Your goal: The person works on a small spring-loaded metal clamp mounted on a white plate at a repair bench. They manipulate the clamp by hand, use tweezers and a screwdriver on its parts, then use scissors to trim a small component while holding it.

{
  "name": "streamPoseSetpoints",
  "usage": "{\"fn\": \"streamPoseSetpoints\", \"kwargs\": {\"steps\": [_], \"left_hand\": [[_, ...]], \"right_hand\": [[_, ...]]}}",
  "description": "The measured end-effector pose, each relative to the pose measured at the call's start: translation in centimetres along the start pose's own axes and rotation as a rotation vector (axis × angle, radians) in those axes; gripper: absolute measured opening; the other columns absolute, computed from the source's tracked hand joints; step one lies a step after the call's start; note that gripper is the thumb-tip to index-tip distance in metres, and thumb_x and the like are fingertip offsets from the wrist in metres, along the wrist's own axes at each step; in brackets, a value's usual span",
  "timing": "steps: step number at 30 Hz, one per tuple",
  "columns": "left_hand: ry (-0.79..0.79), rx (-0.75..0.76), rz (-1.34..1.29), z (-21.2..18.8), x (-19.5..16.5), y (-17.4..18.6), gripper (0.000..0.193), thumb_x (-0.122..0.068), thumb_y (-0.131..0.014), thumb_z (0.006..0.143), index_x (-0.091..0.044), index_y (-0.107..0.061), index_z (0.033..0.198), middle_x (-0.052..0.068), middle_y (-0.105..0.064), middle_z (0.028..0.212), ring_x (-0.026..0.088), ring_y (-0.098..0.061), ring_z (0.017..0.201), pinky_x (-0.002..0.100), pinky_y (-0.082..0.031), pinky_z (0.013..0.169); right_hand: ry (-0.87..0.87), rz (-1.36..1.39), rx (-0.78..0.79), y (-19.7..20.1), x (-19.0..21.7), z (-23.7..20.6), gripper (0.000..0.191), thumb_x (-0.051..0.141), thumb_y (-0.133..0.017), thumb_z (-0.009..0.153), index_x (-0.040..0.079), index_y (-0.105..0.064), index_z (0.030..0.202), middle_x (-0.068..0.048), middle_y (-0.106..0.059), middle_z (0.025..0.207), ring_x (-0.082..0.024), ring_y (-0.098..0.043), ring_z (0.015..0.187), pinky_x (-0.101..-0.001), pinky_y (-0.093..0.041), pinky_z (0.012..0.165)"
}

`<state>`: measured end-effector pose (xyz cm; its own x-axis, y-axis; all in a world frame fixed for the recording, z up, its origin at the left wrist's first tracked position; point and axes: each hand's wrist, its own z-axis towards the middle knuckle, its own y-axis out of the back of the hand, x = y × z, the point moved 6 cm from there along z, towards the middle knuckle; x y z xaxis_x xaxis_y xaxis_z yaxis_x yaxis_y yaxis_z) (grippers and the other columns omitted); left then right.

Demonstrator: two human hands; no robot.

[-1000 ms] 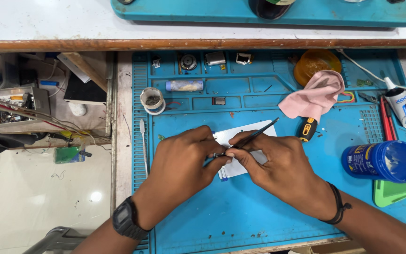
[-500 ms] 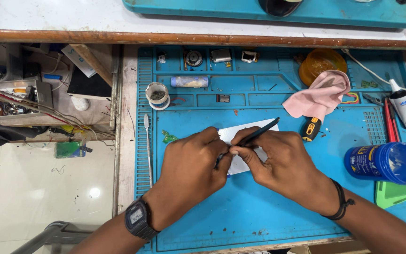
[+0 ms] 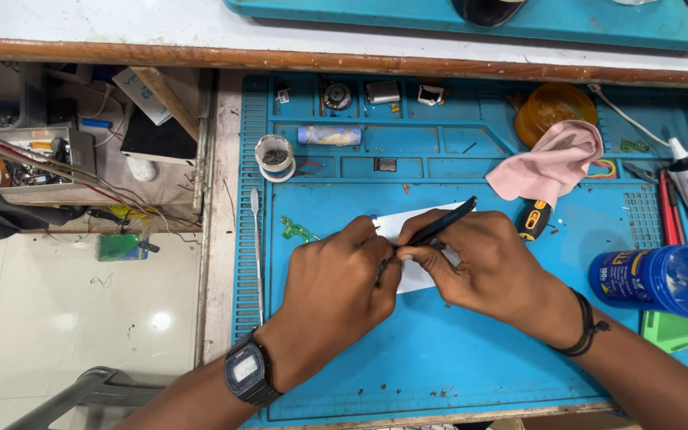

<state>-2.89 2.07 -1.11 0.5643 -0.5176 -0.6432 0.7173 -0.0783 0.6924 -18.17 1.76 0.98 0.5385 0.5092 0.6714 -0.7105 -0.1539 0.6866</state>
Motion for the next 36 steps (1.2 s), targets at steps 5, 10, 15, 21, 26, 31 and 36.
{"fn": "streamPoseSetpoints", "kwargs": {"steps": [5, 10, 15, 21, 26, 31, 36], "left_hand": [[0.025, -0.003, 0.015, 0.0, 0.2, -0.1, 0.013, -0.015, -0.074, 0.083, -0.003, -0.072, 0.078, 0.011, -0.065, 0.081, 0.031, -0.068, 0.062, 0.045, -0.051, 0.051], [0.065, 0.031, 0.0, -0.1, 0.4, -0.1, 0.01, -0.015, -0.075, 0.082, -0.005, -0.073, 0.079, 0.009, -0.065, 0.081, 0.033, -0.065, 0.058, 0.045, -0.05, 0.05], [0.058, 0.045, -0.09, 0.7, 0.3, 1.0, 0.012, -0.017, -0.078, 0.085, -0.005, -0.078, 0.086, 0.008, -0.068, 0.083, 0.031, -0.066, 0.059, 0.044, -0.051, 0.052], [0.168, 0.23, -0.084, 1.4, 1.3, 1.7, 0.014, -0.016, -0.08, 0.077, -0.01, -0.082, 0.089, 0.005, -0.072, 0.088, 0.029, -0.067, 0.059, 0.042, -0.051, 0.053], [0.114, 0.228, -0.079, 1.6, 0.9, 1.9, 0.018, -0.014, -0.08, 0.075, -0.006, -0.08, 0.091, 0.008, -0.071, 0.09, 0.029, -0.065, 0.056, 0.042, -0.05, 0.052], [0.149, 0.273, -0.197, 1.5, 1.3, 1.3, 0.018, -0.006, -0.075, 0.079, -0.003, -0.078, 0.096, 0.011, -0.069, 0.089, 0.03, -0.065, 0.059, 0.043, -0.05, 0.055], [0.089, 0.225, -0.197, 1.0, 0.8, 1.4, 0.018, -0.002, -0.073, 0.082, 0.0, -0.077, 0.099, 0.015, -0.068, 0.091, 0.035, -0.065, 0.067, 0.045, -0.051, 0.06]], "right_hand": [[0.136, 0.047, 0.036, 0.2, 0.3, 0.4, 0.013, 0.005, -0.074, 0.088, -0.001, -0.069, 0.099, -0.012, -0.076, 0.097, -0.027, -0.076, 0.077, -0.0324, -0.059, 0.064], [0.183, 0.007, 0.087, 0.3, 0.1, 0.9, 0.008, 0.005, -0.076, 0.087, 0.001, -0.071, 0.092, -0.01, -0.076, 0.095, -0.028, -0.073, 0.072, -0.0347, -0.056, 0.06], [0.151, 0.032, 0.088, 0.2, -0.1, 1.0, 0.009, 0.006, -0.076, 0.087, 0.0, -0.072, 0.091, -0.01, -0.077, 0.094, -0.027, -0.072, 0.066, -0.0346, -0.055, 0.056], [0.211, -0.025, 0.056, 0.1, 0.6, 0.8, 0.011, 0.007, -0.077, 0.088, -0.001, -0.071, 0.084, -0.01, -0.077, 0.092, -0.029, -0.073, 0.071, -0.0355, -0.057, 0.06], [0.222, -0.026, 0.035, 0.1, 0.8, 0.7, 0.01, 0.007, -0.076, 0.088, 0.0, -0.07, 0.084, -0.01, -0.076, 0.092, -0.028, -0.075, 0.076, -0.0343, -0.06, 0.067], [0.184, 0.017, 0.064, 0.1, 0.4, 0.8, 0.01, 0.007, -0.076, 0.087, -0.001, -0.07, 0.083, -0.011, -0.077, 0.092, -0.028, -0.075, 0.074, -0.0343, -0.059, 0.063], [0.238, 0.015, 0.042, 0.1, 0.8, 0.6, 0.01, 0.007, -0.076, 0.089, -0.001, -0.069, 0.089, -0.011, -0.076, 0.093, -0.028, -0.075, 0.078, -0.0348, -0.06, 0.067]]}}
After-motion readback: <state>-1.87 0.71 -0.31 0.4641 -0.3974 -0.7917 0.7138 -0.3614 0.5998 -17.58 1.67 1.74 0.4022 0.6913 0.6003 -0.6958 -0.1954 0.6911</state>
